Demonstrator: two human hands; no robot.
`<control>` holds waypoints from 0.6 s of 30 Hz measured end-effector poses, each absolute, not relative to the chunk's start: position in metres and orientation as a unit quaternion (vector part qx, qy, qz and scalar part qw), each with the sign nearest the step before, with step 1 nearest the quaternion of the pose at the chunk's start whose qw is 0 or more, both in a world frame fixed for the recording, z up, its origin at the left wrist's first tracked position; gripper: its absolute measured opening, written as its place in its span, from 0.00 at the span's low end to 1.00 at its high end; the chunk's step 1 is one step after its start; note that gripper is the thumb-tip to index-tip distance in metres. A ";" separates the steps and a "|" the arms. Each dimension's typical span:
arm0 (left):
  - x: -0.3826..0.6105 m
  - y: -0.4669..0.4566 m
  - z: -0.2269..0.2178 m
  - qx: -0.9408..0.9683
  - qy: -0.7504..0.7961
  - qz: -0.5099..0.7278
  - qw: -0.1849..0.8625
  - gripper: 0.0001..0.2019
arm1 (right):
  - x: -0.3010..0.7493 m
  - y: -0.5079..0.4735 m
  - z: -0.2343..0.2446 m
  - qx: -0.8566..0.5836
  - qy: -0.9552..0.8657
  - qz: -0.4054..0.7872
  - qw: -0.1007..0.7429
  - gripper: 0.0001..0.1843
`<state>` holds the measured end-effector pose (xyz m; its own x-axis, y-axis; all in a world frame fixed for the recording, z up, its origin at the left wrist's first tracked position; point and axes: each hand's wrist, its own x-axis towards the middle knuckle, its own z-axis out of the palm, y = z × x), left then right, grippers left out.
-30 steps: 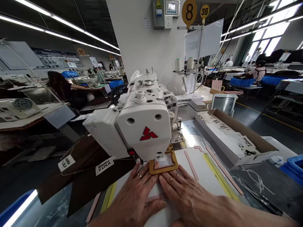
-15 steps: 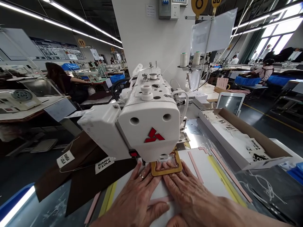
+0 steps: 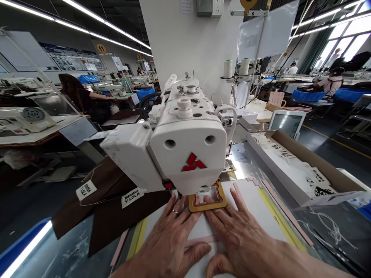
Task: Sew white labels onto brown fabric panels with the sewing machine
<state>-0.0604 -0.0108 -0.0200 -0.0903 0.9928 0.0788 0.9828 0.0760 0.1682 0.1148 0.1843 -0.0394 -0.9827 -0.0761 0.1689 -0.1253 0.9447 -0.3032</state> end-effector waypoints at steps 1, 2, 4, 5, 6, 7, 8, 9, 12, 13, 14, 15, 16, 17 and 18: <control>-0.061 -0.011 -0.020 0.673 0.734 0.093 0.032 0.43 | 0.116 0.185 -0.038 0.047 -0.984 0.154 0.079 0.61; -0.061 -0.011 -0.020 0.671 0.734 0.097 0.035 0.43 | 0.118 0.186 -0.037 0.045 -0.984 0.150 0.080 0.61; -0.062 -0.012 -0.021 0.669 0.735 0.103 0.041 0.40 | 0.121 0.188 -0.034 0.033 -0.987 0.141 0.076 0.60; -0.062 -0.012 -0.021 0.669 0.735 0.104 0.043 0.39 | 0.123 0.189 -0.031 0.025 -0.988 0.135 0.068 0.60; -0.062 -0.013 -0.021 0.670 0.734 0.104 0.045 0.39 | 0.125 0.191 -0.029 0.016 -0.990 0.127 0.058 0.59; -0.062 -0.013 -0.020 0.671 0.733 0.102 0.047 0.39 | 0.128 0.193 -0.026 0.008 -0.992 0.119 0.047 0.58; -0.061 -0.013 -0.020 0.674 0.731 0.097 0.047 0.39 | 0.131 0.195 -0.023 0.004 -0.993 0.111 0.033 0.56; -0.061 -0.013 -0.020 0.676 0.730 0.089 0.045 0.38 | 0.136 0.197 -0.019 0.005 -0.994 0.102 0.021 0.55; -0.062 -0.016 -0.024 0.683 0.727 0.061 0.032 0.38 | 0.158 0.210 -0.009 0.022 -0.997 0.064 0.025 0.49; -0.064 -0.019 -0.026 0.682 0.729 0.053 0.025 0.38 | 0.168 0.216 -0.007 0.030 -0.997 0.052 0.040 0.47; -0.066 -0.024 -0.028 0.681 0.731 0.047 0.017 0.39 | 0.180 0.222 -0.006 0.037 -0.996 0.045 0.062 0.44; -0.068 -0.030 -0.029 0.681 0.731 0.044 0.007 0.39 | 0.194 0.228 -0.005 0.036 -0.994 0.044 0.091 0.41; -0.070 -0.036 -0.030 0.684 0.728 0.046 -0.004 0.40 | 0.209 0.234 -0.006 0.026 -0.991 0.052 0.123 0.38; -0.071 -0.042 -0.030 0.686 0.725 0.057 -0.019 0.40 | 0.226 0.239 -0.007 -0.003 -0.985 0.066 0.162 0.35; -0.071 -0.045 -0.030 0.693 0.716 0.077 -0.034 0.39 | 0.244 0.242 -0.007 -0.045 -0.976 0.084 0.197 0.32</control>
